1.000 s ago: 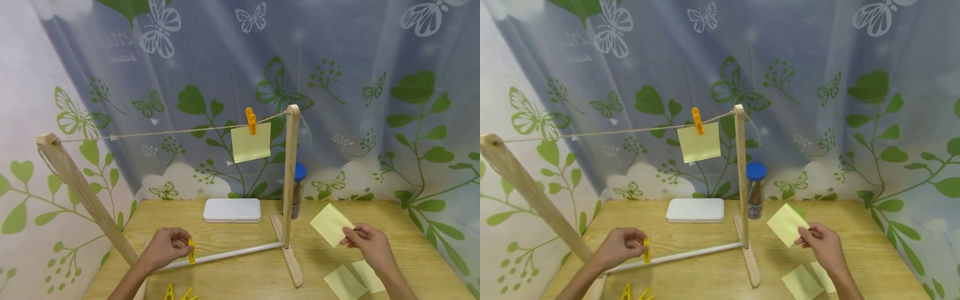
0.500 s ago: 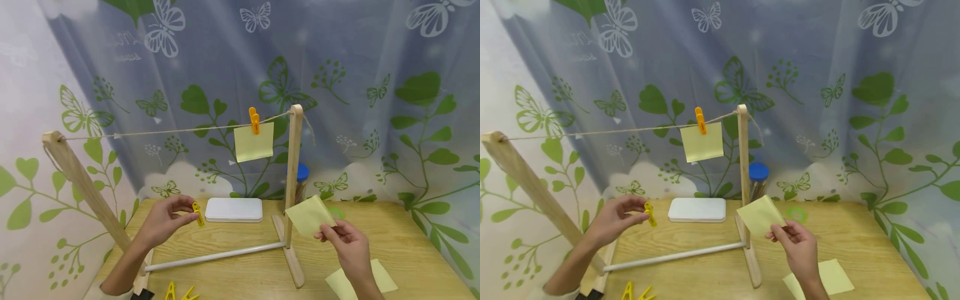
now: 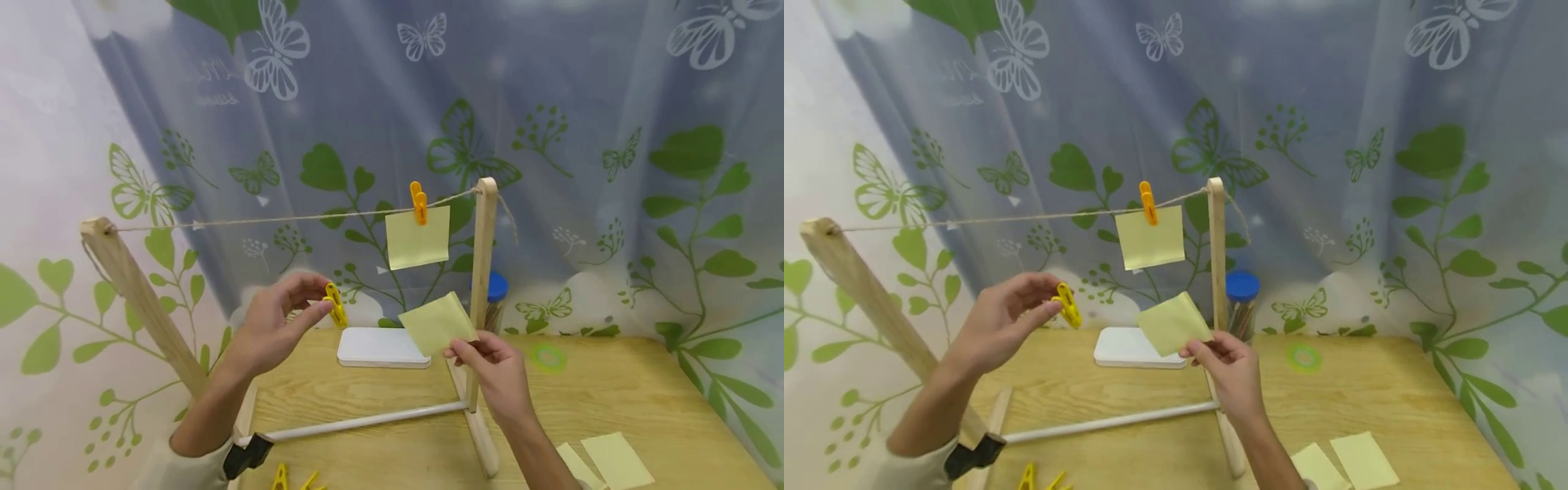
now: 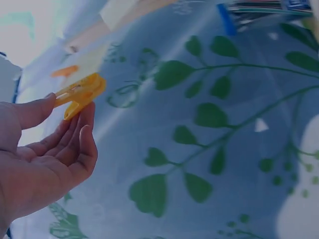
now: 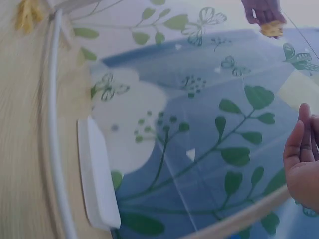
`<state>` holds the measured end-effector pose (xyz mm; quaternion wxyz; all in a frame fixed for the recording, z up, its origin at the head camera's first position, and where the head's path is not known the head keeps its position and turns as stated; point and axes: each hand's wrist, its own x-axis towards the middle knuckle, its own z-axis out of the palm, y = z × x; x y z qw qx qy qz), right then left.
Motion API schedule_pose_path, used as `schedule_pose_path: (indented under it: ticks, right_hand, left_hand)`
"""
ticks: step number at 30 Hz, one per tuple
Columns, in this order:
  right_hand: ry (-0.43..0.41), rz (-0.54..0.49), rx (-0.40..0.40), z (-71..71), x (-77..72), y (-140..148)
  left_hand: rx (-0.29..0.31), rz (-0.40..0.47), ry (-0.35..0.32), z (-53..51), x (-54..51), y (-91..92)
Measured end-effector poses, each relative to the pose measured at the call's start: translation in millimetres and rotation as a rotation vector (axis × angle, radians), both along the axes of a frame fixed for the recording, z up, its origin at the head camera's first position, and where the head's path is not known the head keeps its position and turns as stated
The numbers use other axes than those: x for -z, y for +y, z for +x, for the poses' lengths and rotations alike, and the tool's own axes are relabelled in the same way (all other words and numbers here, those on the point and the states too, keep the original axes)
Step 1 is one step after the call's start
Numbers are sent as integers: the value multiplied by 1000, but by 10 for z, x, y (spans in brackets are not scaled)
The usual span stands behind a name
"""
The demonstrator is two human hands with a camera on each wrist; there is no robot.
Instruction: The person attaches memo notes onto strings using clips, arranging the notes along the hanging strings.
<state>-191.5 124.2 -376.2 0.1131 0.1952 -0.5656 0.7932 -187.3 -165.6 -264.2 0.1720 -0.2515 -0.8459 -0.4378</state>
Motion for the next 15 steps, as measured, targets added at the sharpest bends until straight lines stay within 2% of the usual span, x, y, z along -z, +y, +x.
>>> schedule_pose_path:
  ticks: [8,15]
  right_hand:
    - [-136,-61,-134,-142,-130,-335]
    - [-197,-141,-185,-196,-197,-654]
  left_hand:
    - [48,143,119,50,-446,182]
    - [19,185,208,1,-811,367]
